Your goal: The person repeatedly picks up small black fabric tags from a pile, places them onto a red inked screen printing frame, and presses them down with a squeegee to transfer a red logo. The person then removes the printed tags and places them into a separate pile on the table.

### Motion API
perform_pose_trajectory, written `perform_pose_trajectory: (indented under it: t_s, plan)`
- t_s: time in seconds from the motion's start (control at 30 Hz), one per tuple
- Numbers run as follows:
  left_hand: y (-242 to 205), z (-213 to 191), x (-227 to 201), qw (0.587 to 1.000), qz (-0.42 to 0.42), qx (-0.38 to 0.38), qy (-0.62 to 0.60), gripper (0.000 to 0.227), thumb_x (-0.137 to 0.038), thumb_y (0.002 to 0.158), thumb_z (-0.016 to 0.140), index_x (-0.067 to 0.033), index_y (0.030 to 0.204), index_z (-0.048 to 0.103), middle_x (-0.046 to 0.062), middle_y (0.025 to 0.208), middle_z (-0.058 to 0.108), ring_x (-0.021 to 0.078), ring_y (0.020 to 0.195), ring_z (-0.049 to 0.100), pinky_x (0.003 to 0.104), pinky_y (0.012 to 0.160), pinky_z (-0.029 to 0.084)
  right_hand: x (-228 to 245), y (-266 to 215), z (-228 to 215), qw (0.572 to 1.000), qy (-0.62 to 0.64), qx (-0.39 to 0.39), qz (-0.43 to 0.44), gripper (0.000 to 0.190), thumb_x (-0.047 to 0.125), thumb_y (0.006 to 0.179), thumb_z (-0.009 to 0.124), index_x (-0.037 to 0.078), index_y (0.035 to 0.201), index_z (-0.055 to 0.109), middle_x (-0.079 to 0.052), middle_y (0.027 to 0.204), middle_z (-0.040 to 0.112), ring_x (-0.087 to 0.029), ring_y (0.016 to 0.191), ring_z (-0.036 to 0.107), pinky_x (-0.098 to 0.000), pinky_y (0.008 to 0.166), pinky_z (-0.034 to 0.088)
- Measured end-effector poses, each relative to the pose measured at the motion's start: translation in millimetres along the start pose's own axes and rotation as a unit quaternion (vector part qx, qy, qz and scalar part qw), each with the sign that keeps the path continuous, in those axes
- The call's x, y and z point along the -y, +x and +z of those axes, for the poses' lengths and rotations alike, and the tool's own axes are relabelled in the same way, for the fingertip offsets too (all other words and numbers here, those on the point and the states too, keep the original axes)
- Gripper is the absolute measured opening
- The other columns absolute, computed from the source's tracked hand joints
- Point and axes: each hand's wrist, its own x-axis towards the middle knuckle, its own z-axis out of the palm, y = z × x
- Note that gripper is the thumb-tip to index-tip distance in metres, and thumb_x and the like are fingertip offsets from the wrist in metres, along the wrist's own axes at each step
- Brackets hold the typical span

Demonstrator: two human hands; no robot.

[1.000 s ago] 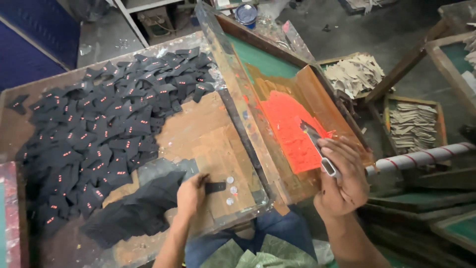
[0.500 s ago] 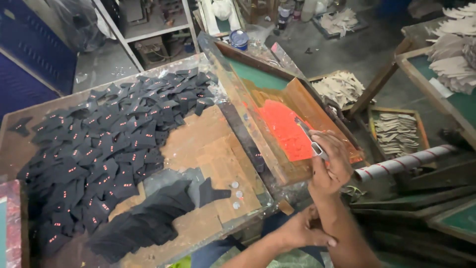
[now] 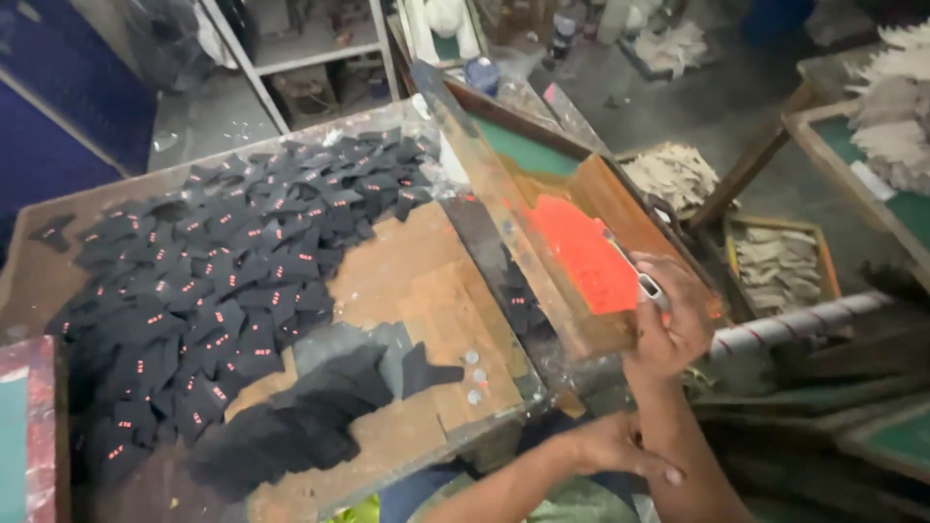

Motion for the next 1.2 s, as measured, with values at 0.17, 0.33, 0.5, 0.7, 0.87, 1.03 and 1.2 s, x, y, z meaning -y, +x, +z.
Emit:
perform_pose_trajectory:
  t_s: [0.17, 0.33, 0.5, 0.7, 0.87, 1.03, 1.2]
  plan:
    - [-10.3, 8.4, -34.5, 0.999, -0.021, -0.001, 0.028, 0.054, -0.025, 0.088, 0.085, -0.0006, 0.131, 0.064, 0.005, 0.124, 0.071, 0.0124, 0.116, 0.064, 0.032, 0.099, 0.052, -9.1, 3.7, 3.5, 0.992, 0.112, -0.046, 0.02, 0.026, -0.002, 0.092, 0.062, -0.005, 0.117, 0.067, -0.02, 0.116, 0.071, -0.032, 0.111, 0.07, -0.0375, 0.101, 0.055]
    - [-7.2, 18.2, -35.2, 0.995, 0.019, -0.077, 0.061, 0.067, -0.034, 0.078, 0.086, -0.0077, 0.134, 0.059, 0.004, 0.121, 0.07, 0.0133, 0.113, 0.065, 0.033, 0.098, 0.053, 2.1, 9.1, 1.6, 1.0, 0.014, -0.017, -0.013, 0.023, -0.006, 0.096, 0.061, -0.005, 0.118, 0.068, -0.019, 0.117, 0.073, -0.029, 0.108, 0.072, -0.0364, 0.101, 0.056]
    - [-16.8, 21.7, -43.7, 0.984, -0.003, -0.054, 0.17, 0.058, -0.044, 0.089, 0.081, 0.0, 0.125, 0.068, 0.011, 0.112, 0.074, 0.0158, 0.107, 0.066, 0.034, 0.093, 0.054, -16.7, -4.2, 1.6, 0.994, 0.084, -0.041, 0.054, 0.025, -0.007, 0.099, 0.061, -0.006, 0.123, 0.067, -0.02, 0.122, 0.072, -0.027, 0.111, 0.07, -0.0353, 0.103, 0.055]
    - [-92.7, 18.0, -67.1, 0.911, -0.096, -0.169, 0.365, 0.053, -0.051, 0.094, 0.074, -0.0022, 0.113, 0.073, 0.016, 0.089, 0.072, 0.029, 0.079, 0.071, 0.038, 0.075, 0.057, -13.9, 1.7, 0.8, 0.998, 0.062, -0.022, 0.009, 0.022, -0.004, 0.102, 0.061, -0.006, 0.123, 0.067, -0.019, 0.116, 0.072, -0.027, 0.109, 0.069, -0.0349, 0.102, 0.054]
    - [-167.7, -13.8, -13.3, 0.775, -0.062, -0.417, 0.472, 0.057, -0.04, 0.082, 0.085, -0.0073, 0.125, 0.068, 0.025, 0.109, 0.072, 0.0459, 0.101, 0.067, 0.053, 0.086, 0.053, -32.7, -23.9, -13.2, 0.996, 0.042, 0.044, 0.067, 0.02, 0.005, 0.114, 0.059, -0.009, 0.124, 0.069, -0.019, 0.121, 0.071, -0.027, 0.112, 0.068, -0.0346, 0.105, 0.053]
    - [-204.9, -29.0, -30.7, 0.614, 0.026, -0.569, 0.547, 0.072, -0.031, 0.083, 0.079, 0.0001, 0.142, 0.052, 0.027, 0.136, 0.059, 0.0459, 0.117, 0.06, 0.048, 0.096, 0.051, -53.2, -27.8, -10.8, 0.966, 0.222, -0.003, 0.133, 0.025, 0.002, 0.109, 0.064, -0.014, 0.129, 0.068, -0.023, 0.131, 0.073, -0.029, 0.114, 0.073, -0.0419, 0.105, 0.06]
    - [-186.7, -55.2, -54.0, 0.562, -0.065, -0.584, 0.582, 0.066, -0.035, 0.087, 0.075, -0.0064, 0.143, 0.058, 0.018, 0.137, 0.056, 0.0381, 0.122, 0.054, 0.048, 0.103, 0.044, -124.4, -67.7, -21.1, 0.965, 0.163, -0.055, 0.199, 0.014, 0.001, 0.113, 0.063, -0.012, 0.114, 0.068, -0.019, 0.112, 0.072, -0.027, 0.098, 0.072, -0.0458, 0.092, 0.067]
